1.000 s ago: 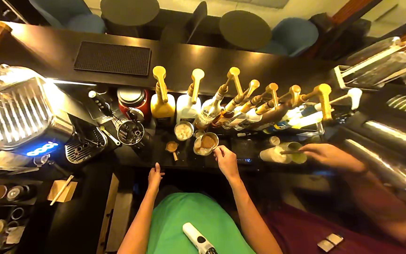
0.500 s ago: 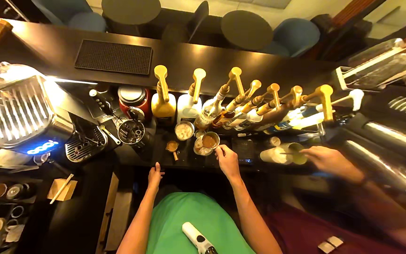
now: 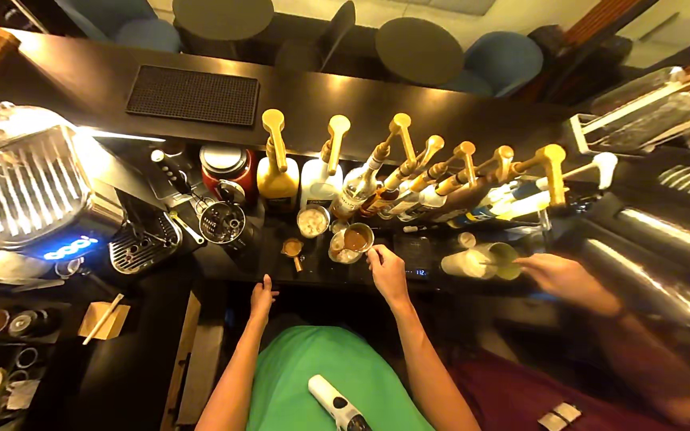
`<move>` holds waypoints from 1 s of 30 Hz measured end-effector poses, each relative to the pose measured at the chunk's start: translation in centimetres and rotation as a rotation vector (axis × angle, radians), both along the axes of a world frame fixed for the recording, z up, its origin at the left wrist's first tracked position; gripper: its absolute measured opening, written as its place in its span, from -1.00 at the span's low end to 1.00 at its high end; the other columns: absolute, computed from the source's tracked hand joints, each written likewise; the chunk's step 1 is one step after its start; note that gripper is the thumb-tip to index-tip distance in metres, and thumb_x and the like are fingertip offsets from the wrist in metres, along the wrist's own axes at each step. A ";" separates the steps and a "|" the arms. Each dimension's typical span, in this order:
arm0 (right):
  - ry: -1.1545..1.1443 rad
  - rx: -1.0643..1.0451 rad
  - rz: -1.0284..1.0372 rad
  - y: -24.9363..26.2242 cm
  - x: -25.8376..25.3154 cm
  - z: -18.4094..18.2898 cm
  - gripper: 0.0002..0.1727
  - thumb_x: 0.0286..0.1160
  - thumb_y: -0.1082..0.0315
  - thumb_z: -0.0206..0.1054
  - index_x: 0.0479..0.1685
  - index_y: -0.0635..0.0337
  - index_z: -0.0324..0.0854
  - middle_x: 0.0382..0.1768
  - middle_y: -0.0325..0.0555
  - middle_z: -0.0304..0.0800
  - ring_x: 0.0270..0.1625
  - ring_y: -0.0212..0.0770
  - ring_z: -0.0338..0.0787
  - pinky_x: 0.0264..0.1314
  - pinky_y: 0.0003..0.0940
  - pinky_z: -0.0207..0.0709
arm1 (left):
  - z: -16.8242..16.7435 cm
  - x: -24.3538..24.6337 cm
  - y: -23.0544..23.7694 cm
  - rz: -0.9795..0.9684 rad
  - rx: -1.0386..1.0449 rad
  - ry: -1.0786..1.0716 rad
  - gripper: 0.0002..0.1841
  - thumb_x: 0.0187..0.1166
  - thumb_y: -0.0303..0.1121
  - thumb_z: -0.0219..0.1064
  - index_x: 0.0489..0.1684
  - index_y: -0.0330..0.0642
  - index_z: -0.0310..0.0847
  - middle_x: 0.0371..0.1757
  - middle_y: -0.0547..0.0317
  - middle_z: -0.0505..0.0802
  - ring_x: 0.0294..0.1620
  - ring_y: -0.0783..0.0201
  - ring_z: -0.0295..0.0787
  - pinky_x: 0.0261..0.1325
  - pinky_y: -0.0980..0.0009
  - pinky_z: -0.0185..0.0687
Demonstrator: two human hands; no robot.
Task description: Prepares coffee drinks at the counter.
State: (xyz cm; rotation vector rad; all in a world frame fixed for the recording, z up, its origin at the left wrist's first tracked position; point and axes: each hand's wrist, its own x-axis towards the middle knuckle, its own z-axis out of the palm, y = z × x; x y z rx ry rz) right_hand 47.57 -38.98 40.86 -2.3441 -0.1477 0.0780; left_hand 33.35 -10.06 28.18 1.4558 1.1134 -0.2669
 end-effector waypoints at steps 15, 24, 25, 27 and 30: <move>-0.040 -0.025 0.012 0.4 -0.2 0.7 -0.66 0.79 0.18 0.12 -0.05 0.15 0.80 -0.26 -0.14 0.84 -0.26 -0.33 0.81 -0.08 -0.34 0.73 | 0.2 0.0 0.0 0.007 0.010 -0.003 -0.32 0.87 0.12 -0.13 0.45 -0.44 0.42 0.17 -0.29 0.81 0.09 -0.06 0.86 0.16 0.00 0.74; -0.048 -0.045 0.012 0.4 0.0 0.8 -0.66 0.78 0.18 0.13 -0.06 0.16 0.80 -0.25 -0.14 0.83 -0.25 -0.32 0.80 -0.08 -0.35 0.73 | -0.3 0.0 0.0 0.015 0.005 -0.011 -0.32 0.87 0.12 -0.12 0.46 -0.43 0.42 0.20 -0.29 0.80 0.09 -0.04 0.86 0.16 0.01 0.75; -0.053 -0.044 0.013 0.4 0.0 0.8 -0.66 0.78 0.19 0.13 -0.06 0.16 0.80 -0.25 -0.14 0.83 -0.25 -0.32 0.80 -0.08 -0.35 0.72 | -0.3 0.0 0.0 0.016 0.005 -0.011 -0.32 0.87 0.12 -0.12 0.46 -0.43 0.43 0.20 -0.28 0.80 0.09 -0.04 0.86 0.16 0.01 0.75; -0.057 -0.045 0.015 0.5 0.1 0.8 -0.66 0.79 0.18 0.13 -0.07 0.15 0.80 -0.25 -0.14 0.83 -0.25 -0.32 0.80 -0.08 -0.36 0.72 | -0.2 0.0 0.0 0.020 0.008 -0.012 -0.33 0.87 0.11 -0.12 0.45 -0.43 0.44 0.19 -0.28 0.80 0.08 -0.04 0.86 0.15 0.02 0.75; -0.068 -0.052 0.016 0.5 0.0 0.8 -0.66 0.78 0.18 0.13 -0.08 0.15 0.80 -0.25 -0.15 0.82 -0.26 -0.34 0.79 -0.09 -0.37 0.71 | -0.1 0.0 0.0 0.018 0.006 -0.014 -0.33 0.87 0.11 -0.12 0.45 -0.43 0.43 0.20 -0.29 0.79 0.08 -0.04 0.86 0.15 0.02 0.74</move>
